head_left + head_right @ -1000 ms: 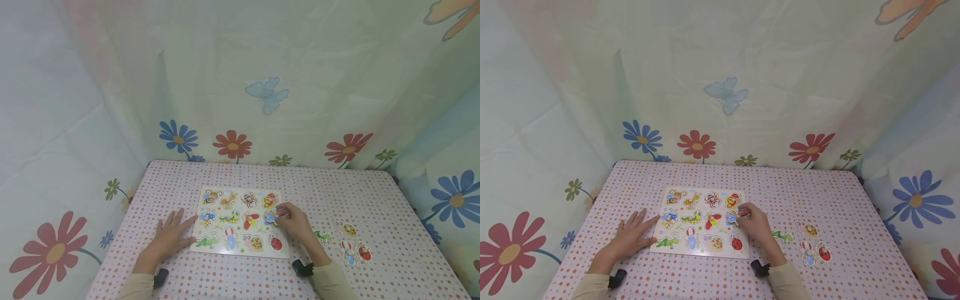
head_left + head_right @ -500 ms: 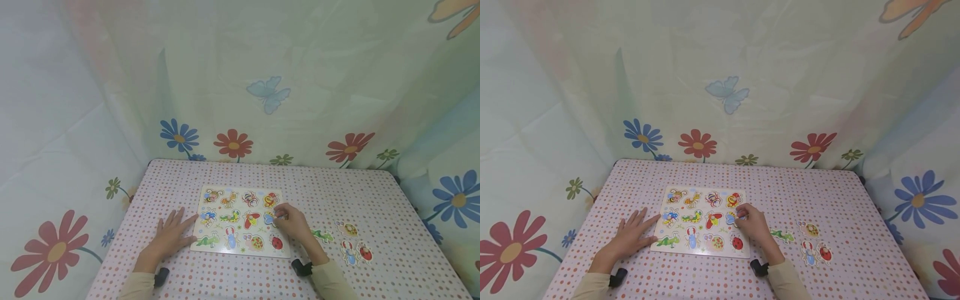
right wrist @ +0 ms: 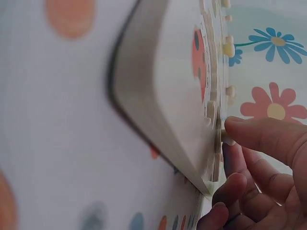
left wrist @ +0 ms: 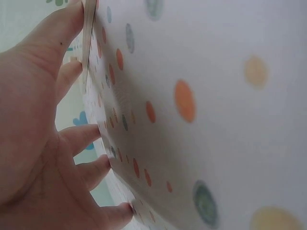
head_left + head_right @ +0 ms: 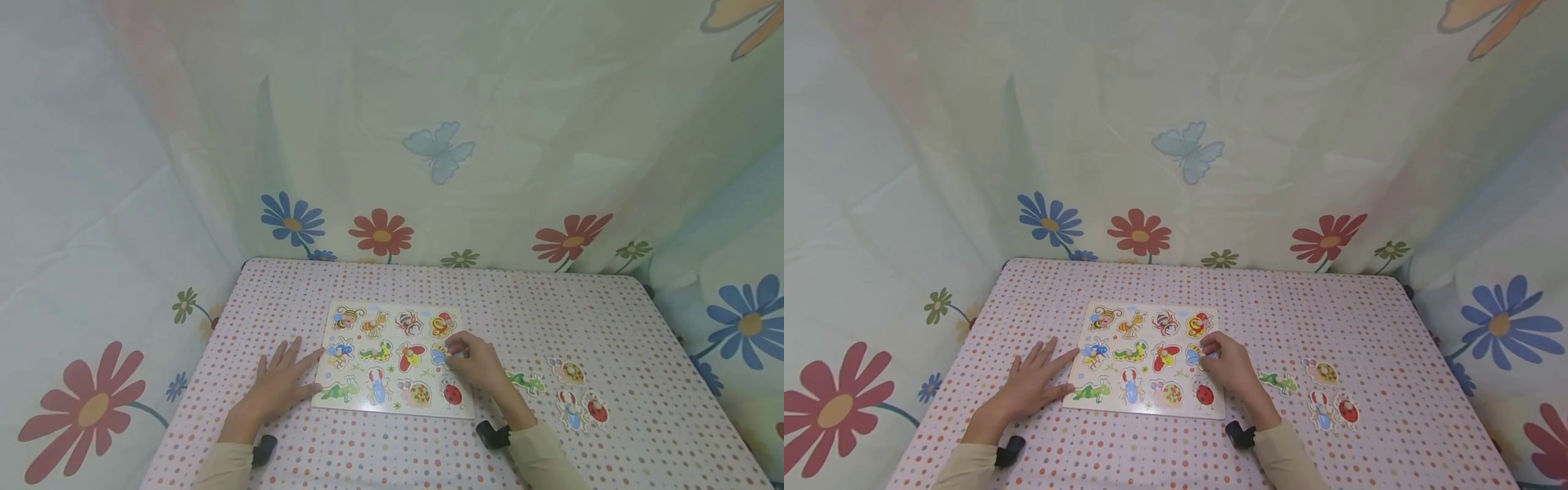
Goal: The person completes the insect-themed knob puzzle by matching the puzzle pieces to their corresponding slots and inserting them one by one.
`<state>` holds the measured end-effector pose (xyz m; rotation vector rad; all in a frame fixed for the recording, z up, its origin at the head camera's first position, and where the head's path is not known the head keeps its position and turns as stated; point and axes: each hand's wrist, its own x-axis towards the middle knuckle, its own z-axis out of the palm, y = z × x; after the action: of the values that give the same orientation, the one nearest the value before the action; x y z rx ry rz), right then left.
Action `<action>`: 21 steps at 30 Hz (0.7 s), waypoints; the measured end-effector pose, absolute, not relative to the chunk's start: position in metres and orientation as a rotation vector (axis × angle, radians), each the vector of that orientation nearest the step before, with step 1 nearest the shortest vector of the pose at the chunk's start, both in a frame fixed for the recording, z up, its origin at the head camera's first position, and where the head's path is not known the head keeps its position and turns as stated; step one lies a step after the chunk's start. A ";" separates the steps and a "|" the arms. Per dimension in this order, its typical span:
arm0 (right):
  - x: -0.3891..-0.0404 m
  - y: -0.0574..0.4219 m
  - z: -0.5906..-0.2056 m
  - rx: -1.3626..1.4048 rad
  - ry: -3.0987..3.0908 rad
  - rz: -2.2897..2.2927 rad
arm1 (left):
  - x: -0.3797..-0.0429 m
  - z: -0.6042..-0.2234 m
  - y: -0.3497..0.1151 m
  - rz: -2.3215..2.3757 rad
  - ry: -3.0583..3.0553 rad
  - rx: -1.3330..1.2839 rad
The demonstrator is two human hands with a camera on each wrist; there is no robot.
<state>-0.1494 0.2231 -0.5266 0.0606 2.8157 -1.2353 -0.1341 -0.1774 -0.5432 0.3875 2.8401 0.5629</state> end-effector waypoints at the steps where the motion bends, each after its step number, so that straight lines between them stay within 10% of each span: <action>1: -0.149 0.223 -0.526 0.058 2.814 -1.237 | -0.134 -0.543 -0.177 0.564 2.841 0.390; 21: -0.149 0.225 -0.522 0.056 2.814 -1.246 | -0.134 -0.542 -0.177 0.552 2.838 0.370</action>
<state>-0.1489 0.2248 -0.5223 0.0560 2.8141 -1.2465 -0.1338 -0.1767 -0.5421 0.3704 2.8385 0.5523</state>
